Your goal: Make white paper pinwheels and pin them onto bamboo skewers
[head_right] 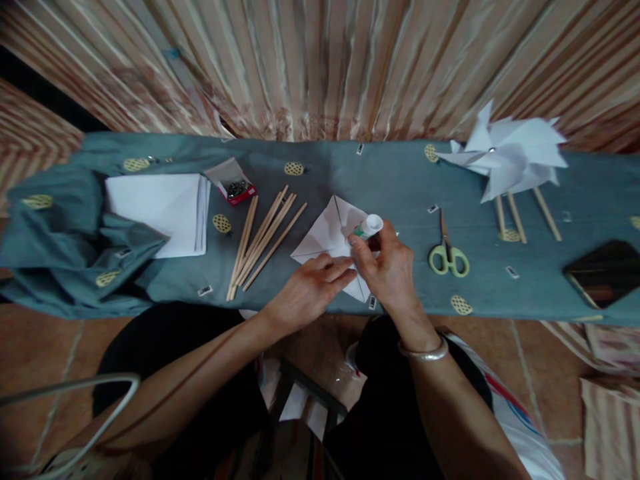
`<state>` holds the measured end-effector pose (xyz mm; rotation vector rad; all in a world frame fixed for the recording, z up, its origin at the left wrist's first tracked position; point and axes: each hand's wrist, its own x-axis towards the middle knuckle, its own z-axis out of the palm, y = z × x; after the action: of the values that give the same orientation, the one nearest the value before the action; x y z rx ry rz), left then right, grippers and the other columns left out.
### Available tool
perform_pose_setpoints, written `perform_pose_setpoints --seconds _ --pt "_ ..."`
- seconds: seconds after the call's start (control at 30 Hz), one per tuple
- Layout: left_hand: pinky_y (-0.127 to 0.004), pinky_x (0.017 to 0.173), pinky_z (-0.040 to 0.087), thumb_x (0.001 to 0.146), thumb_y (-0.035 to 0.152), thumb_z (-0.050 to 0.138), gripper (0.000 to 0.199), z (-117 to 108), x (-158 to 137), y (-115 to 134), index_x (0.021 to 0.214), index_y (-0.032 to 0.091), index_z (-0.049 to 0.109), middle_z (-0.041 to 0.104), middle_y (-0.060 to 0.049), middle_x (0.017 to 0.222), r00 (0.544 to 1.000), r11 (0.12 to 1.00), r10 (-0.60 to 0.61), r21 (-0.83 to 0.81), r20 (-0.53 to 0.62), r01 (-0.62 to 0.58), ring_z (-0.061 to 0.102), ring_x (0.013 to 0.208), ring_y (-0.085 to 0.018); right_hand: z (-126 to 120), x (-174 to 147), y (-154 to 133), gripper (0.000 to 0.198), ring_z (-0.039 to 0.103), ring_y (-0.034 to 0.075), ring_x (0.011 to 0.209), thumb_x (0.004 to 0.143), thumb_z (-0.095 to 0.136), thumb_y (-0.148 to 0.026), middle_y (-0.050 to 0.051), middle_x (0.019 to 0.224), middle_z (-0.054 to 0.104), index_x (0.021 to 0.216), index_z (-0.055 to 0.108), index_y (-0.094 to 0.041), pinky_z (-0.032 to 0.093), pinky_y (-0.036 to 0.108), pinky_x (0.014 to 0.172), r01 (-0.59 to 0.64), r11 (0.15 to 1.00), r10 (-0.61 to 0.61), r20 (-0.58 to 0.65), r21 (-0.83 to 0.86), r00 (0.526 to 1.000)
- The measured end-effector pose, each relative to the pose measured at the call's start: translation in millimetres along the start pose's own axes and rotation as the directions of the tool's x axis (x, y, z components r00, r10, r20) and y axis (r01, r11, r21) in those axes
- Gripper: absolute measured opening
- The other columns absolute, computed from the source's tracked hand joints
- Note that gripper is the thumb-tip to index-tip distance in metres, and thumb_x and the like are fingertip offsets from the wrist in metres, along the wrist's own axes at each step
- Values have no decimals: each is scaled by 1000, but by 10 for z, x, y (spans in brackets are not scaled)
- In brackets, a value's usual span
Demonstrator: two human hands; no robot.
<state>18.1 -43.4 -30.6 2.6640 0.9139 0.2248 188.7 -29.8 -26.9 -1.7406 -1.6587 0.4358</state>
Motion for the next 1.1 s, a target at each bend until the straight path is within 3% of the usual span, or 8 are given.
perform_pose_setpoints --seconds 1.1 --pt "-37 91 50 101 16 36 35 0 4 -1 128 16 58 64 -8 124 1000 1000 -5 -7 -15 5 54 101 -21 -8 -7 -66 34 67 22 66 90 56 -56 3 72 70 100 64 -24 47 33 60 90 995 -85 113 -46 990"
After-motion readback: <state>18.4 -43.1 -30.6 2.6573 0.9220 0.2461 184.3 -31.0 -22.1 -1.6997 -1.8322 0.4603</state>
